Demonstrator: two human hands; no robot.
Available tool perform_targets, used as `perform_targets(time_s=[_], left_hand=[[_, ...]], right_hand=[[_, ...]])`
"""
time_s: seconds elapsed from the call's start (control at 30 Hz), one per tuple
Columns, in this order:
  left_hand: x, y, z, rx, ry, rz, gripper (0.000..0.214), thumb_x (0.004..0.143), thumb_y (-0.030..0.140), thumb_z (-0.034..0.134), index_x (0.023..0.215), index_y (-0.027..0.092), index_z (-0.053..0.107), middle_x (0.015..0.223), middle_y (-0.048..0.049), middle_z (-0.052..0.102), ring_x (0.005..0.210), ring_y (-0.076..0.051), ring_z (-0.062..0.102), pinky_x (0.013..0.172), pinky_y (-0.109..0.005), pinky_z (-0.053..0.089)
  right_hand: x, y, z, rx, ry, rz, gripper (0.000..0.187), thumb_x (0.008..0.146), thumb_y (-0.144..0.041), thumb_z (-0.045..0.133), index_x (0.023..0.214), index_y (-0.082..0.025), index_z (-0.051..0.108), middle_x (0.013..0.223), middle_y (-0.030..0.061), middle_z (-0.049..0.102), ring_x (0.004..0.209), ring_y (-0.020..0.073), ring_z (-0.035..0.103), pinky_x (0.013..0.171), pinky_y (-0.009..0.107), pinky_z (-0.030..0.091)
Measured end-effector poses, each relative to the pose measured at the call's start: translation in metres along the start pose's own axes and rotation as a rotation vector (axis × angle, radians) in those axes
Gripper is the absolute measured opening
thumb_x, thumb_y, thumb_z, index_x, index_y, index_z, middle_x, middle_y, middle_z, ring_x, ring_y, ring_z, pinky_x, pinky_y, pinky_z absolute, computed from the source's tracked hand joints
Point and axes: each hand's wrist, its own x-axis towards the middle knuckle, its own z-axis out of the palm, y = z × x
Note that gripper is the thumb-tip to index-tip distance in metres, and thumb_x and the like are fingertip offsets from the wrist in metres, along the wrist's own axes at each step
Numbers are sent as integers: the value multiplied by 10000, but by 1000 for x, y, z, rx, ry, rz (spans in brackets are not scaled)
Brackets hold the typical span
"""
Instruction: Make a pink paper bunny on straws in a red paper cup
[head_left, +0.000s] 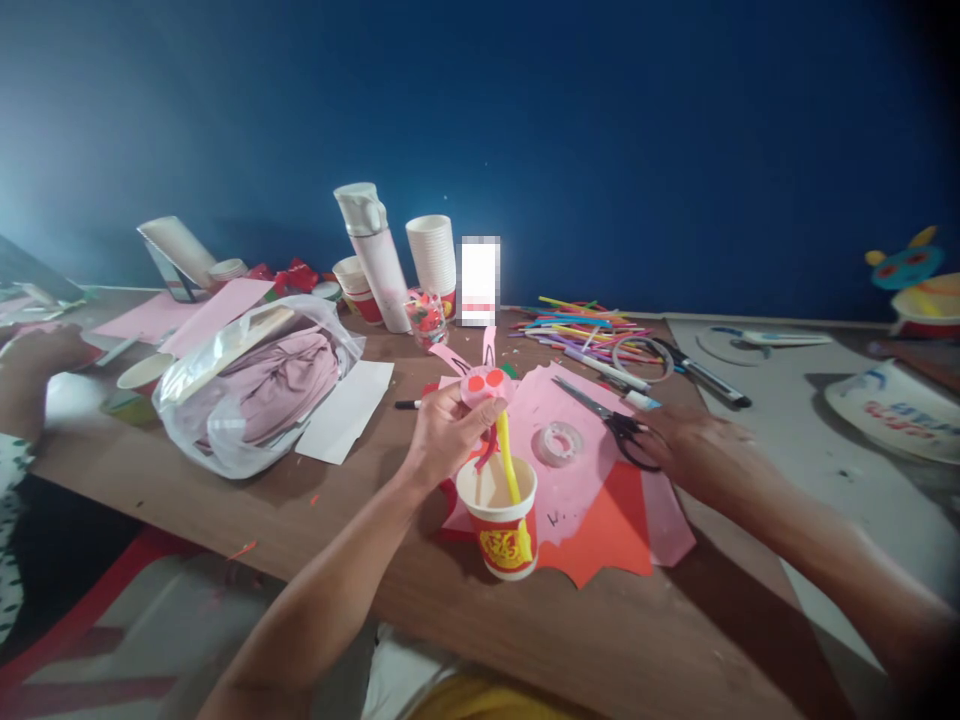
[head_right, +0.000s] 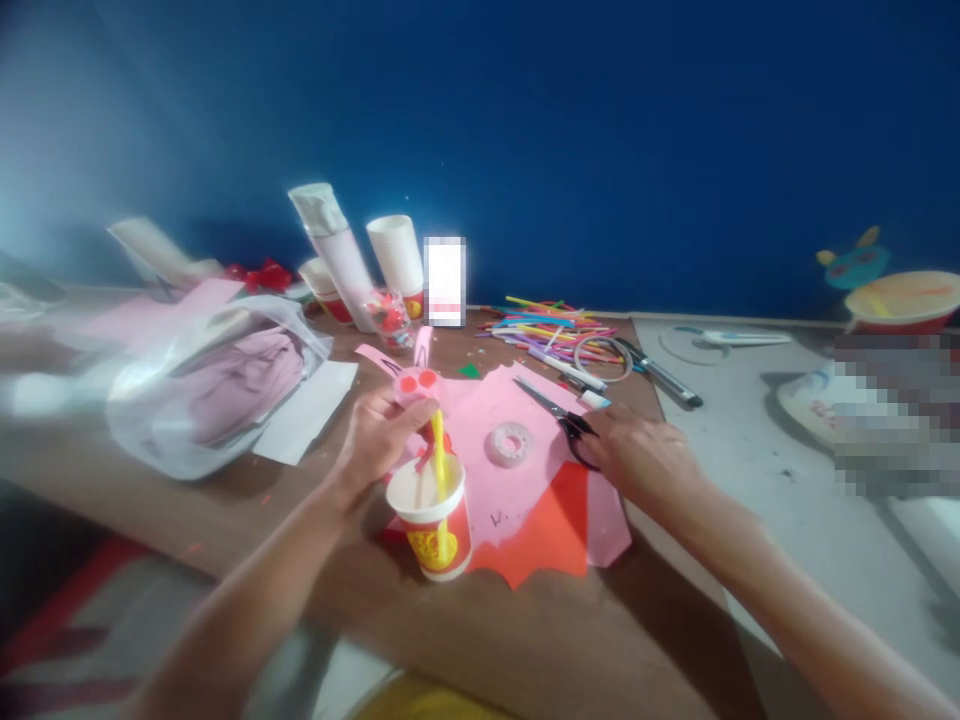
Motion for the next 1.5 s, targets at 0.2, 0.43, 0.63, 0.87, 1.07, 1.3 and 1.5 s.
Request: perform_targets(time_s=[0.2,0.43,0.63,0.87,1.07,1.3,1.5], left_hand=[[-8,6,0,-27,-12,28,120,623,213,728,603,138,637,573,4,624,504,-90,540,485,-186,418],[-13,13,-1,-45,20,50,108,624,215,734,646,143,656,598,-4,635,531,-102,553,512,-198,427],[-18,12,-4,139,60,201,63,622,174,728,676,162,698,634,-11,653,579,-120,571,574,-206,442],[-27,19,-7,239,-70,261,21,660,176,703,646,170,690,606,-8,632,545,-112,545,508,-191,410],[-26,21,-10,316,-130,258,66,670,214,703,618,173,695,578,-16,615,549,-128,542,513,-215,419],[-31,26,-12,259,-186,349,115,661,117,697,733,195,741,735,-48,689,704,-167,619,687,-253,481],[-34,25,-10,271,-202,421,79,713,126,659,761,153,715,808,-59,703,746,-153,636,700,-243,507]], right_hand=[[-26,-65,-21,622,-115,-68,899,640,-550,675,1389,-225,298,1244,121,567,1052,304,580,824,418,479],[-41,-115,-2,963,-339,-81,1210,543,-547,752,1453,-249,12,1416,172,359,1280,370,358,969,550,355],[-44,-120,3,991,-255,-30,1236,532,-504,776,1449,-264,-17,1446,168,302,1298,388,323,965,551,363],[-33,-128,3,1085,-207,-75,920,692,-371,689,1423,-248,143,1106,134,604,939,292,622,742,417,515],[-20,-113,10,1035,-116,-274,947,680,-302,709,1426,-238,128,1269,168,488,1083,307,546,806,405,506],[-19,-103,4,904,-110,-389,953,726,-332,679,1440,-242,54,1360,173,401,1191,312,471,929,434,451],[-18,-101,2,879,-48,-490,967,728,-300,677,1446,-220,35,1375,170,396,1234,307,437,957,431,440]])
